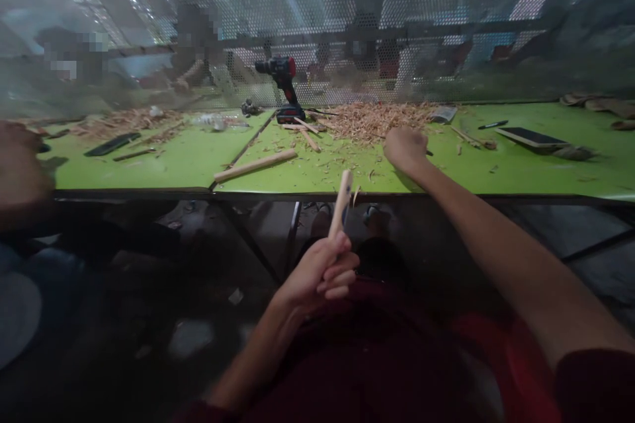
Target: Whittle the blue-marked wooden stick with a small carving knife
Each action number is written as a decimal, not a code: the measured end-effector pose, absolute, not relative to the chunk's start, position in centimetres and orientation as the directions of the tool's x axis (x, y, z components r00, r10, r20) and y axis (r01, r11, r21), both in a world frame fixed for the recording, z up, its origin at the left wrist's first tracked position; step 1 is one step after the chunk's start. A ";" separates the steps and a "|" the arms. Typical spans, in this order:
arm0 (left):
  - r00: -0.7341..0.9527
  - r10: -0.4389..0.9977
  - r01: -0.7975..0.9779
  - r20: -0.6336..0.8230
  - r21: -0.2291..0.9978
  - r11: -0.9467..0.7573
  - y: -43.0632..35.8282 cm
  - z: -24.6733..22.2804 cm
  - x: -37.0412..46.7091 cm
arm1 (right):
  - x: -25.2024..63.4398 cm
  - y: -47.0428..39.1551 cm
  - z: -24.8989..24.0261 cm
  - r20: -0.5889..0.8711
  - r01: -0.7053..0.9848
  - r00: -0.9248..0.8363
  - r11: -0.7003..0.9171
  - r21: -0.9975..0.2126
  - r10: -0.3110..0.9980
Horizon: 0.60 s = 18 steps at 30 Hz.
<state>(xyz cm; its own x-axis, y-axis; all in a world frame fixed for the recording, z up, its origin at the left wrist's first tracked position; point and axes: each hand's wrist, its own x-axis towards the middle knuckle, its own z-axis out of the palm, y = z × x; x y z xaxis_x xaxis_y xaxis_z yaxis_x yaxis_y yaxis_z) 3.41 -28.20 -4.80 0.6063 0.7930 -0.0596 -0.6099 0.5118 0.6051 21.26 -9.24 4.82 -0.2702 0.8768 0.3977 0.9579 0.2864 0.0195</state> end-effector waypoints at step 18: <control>0.364 0.928 -0.508 -0.078 0.819 0.268 -27.8 -5.2 5.9 | 17.3 -21.2 -0.7 0.197 0.895 -0.436 0.402 0.192 0.878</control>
